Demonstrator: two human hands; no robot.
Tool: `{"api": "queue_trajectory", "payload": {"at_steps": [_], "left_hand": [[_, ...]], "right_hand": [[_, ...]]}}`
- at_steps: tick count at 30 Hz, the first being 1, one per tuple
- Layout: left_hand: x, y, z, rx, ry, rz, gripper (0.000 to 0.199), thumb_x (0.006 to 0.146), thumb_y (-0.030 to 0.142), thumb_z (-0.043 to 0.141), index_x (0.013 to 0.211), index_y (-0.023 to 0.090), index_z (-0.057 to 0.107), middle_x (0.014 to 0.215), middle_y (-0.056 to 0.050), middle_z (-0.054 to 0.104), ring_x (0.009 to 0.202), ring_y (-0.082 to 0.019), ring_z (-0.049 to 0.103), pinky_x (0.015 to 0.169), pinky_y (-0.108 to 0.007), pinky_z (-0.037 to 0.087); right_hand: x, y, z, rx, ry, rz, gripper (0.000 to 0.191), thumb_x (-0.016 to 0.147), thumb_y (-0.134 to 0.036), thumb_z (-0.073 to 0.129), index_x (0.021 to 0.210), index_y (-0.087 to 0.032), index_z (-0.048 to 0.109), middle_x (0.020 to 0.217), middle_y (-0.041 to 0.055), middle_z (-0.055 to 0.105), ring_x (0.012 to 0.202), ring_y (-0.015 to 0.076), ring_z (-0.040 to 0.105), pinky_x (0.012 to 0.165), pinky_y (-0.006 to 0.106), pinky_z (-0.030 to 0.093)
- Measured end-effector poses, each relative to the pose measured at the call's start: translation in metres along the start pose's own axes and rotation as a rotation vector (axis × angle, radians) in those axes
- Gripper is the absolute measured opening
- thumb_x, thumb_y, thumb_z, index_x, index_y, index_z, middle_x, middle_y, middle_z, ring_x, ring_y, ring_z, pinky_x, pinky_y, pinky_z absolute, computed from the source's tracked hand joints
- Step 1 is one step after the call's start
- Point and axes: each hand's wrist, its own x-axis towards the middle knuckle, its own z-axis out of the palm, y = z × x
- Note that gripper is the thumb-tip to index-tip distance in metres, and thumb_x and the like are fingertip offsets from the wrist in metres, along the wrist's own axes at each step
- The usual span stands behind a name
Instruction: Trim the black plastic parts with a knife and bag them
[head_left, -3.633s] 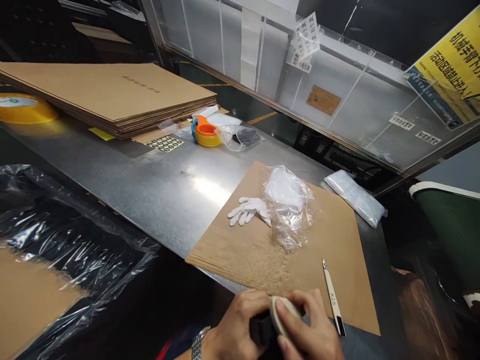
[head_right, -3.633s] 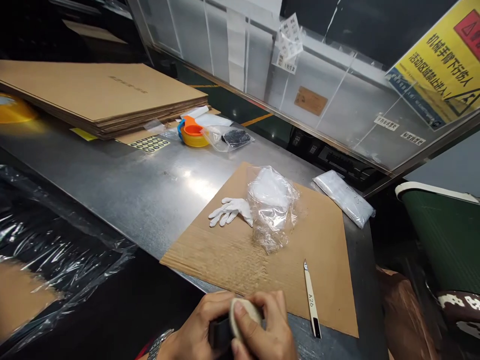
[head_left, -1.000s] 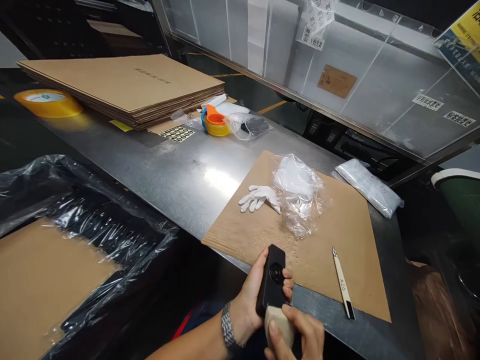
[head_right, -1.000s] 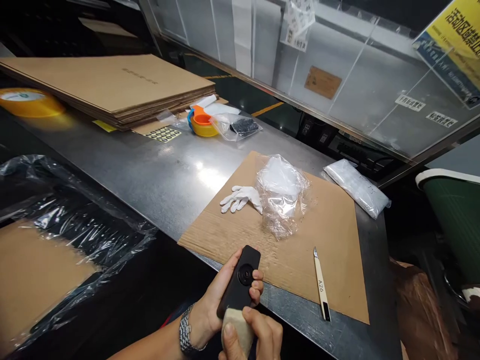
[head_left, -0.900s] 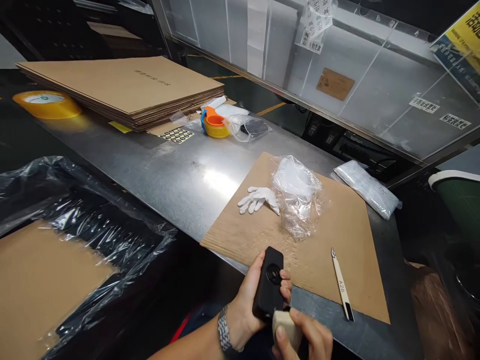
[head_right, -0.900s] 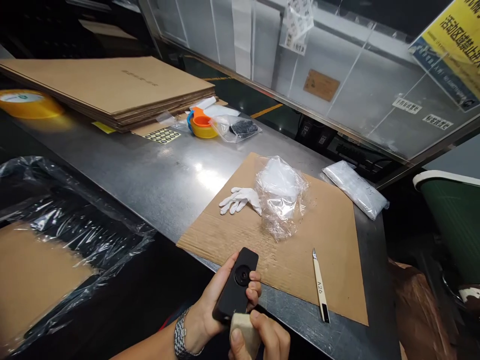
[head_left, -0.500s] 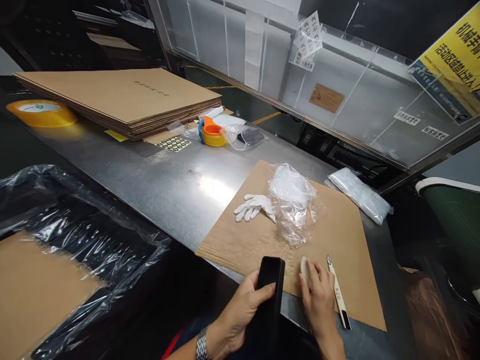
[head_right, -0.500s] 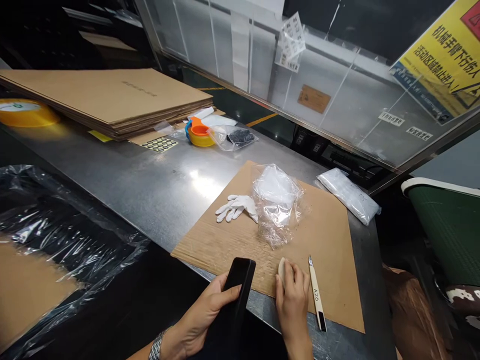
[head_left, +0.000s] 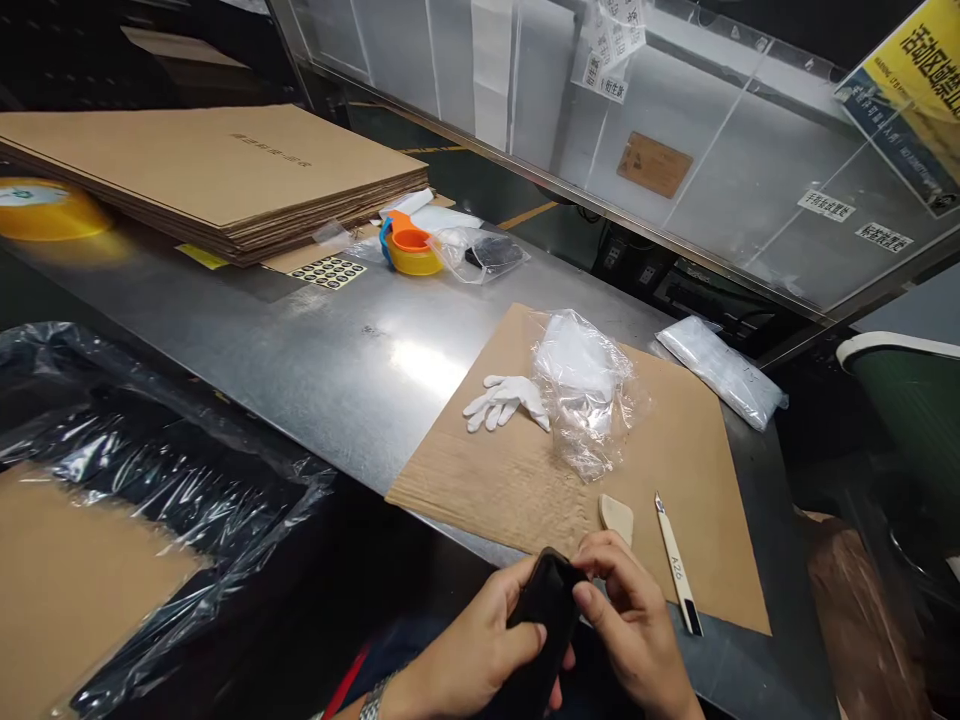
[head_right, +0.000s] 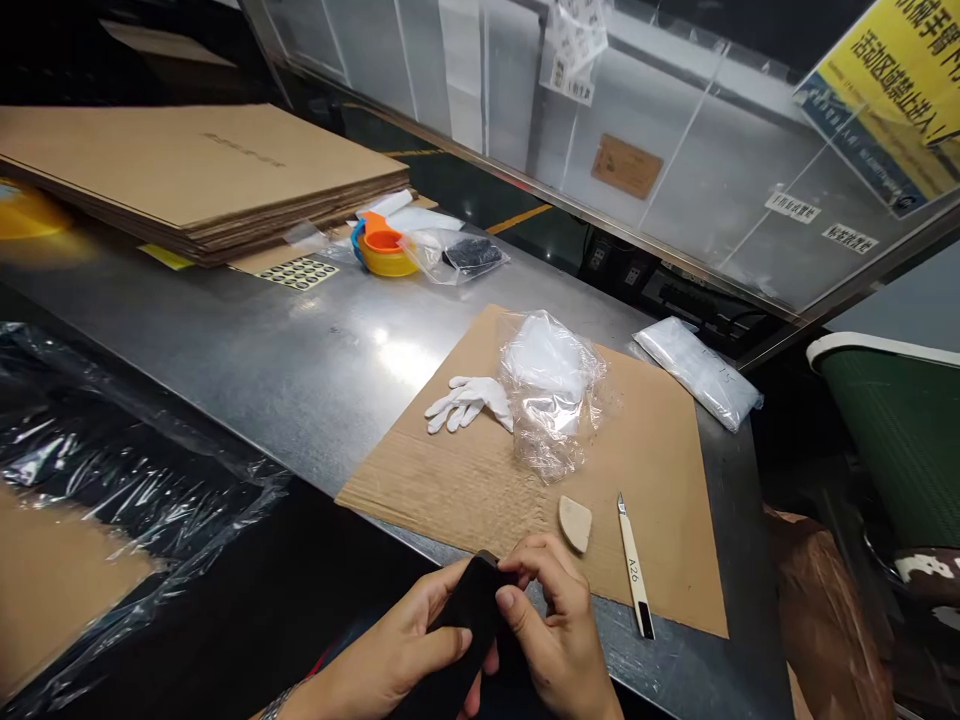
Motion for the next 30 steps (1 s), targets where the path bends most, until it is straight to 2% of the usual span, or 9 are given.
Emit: {"api": "queue_trajectory", "payload": {"at_steps": [9,14,17,20,23,26,30], "left_hand": [[-0.005,0.003,0.002,0.083,0.022,-0.075,0.027,0.069,0.013,0.046,0.096,0.017,0.047,0.068,-0.001,0.061,0.049,-0.013,0.059,0.048,-0.023,0.04],[-0.003,0.0,0.0,0.095,0.032,-0.093,0.031,0.065,0.011,0.045,0.096,0.017,0.048,0.065,-0.001,0.062,0.047,-0.013,0.059,0.046,-0.022,0.039],[-0.001,0.0,-0.001,0.083,0.025,-0.109,0.034,0.064,0.011,0.044,0.097,0.017,0.048,0.065,-0.001,0.062,0.046,-0.013,0.059,0.045,-0.021,0.039],[-0.001,0.001,-0.002,0.086,0.031,-0.101,0.037,0.065,0.012,0.045,0.101,0.017,0.048,0.065,0.0,0.062,0.046,-0.012,0.058,0.044,-0.021,0.039],[-0.001,0.002,-0.001,0.106,0.036,-0.128,0.036,0.065,0.01,0.045,0.101,0.017,0.049,0.064,0.0,0.062,0.047,-0.013,0.059,0.044,-0.021,0.038],[-0.001,0.003,0.0,0.118,0.039,-0.133,0.034,0.065,0.009,0.045,0.098,0.017,0.05,0.066,-0.001,0.062,0.049,-0.014,0.06,0.045,-0.022,0.038],[-0.003,0.003,0.001,0.123,0.042,-0.107,0.035,0.065,0.008,0.045,0.098,0.017,0.05,0.065,0.0,0.061,0.048,-0.012,0.058,0.05,-0.024,0.04]], "right_hand": [[-0.001,0.001,-0.007,0.031,-0.054,-0.033,0.009,0.086,-0.025,0.054,0.092,-0.022,0.06,0.084,0.0038,0.054,0.077,0.0155,0.054,0.067,0.027,0.046],[-0.004,0.006,-0.004,0.031,-0.029,-0.036,0.01,0.085,-0.024,0.054,0.076,-0.02,0.055,0.08,0.0034,0.055,0.077,0.0161,0.056,0.068,0.027,0.046],[-0.006,0.009,-0.004,0.032,-0.026,-0.031,0.005,0.085,-0.023,0.054,0.086,-0.021,0.059,0.083,0.0029,0.056,0.077,0.0151,0.055,0.067,0.026,0.046],[-0.007,0.01,-0.004,0.036,-0.044,-0.035,0.013,0.085,-0.022,0.054,0.097,-0.023,0.06,0.086,0.0033,0.056,0.078,0.0149,0.055,0.066,0.026,0.046],[-0.006,0.01,-0.004,0.033,-0.029,-0.037,0.007,0.085,-0.024,0.055,0.088,-0.021,0.06,0.082,0.0037,0.056,0.077,0.0155,0.056,0.066,0.026,0.047],[-0.005,0.009,-0.004,0.025,0.001,-0.03,0.01,0.085,-0.027,0.055,0.078,-0.02,0.057,0.079,0.0041,0.056,0.075,0.016,0.056,0.065,0.027,0.047],[-0.005,0.01,-0.005,0.031,-0.014,-0.032,0.012,0.084,-0.027,0.056,0.092,-0.021,0.062,0.081,0.0046,0.058,0.075,0.016,0.056,0.063,0.027,0.047]]}}
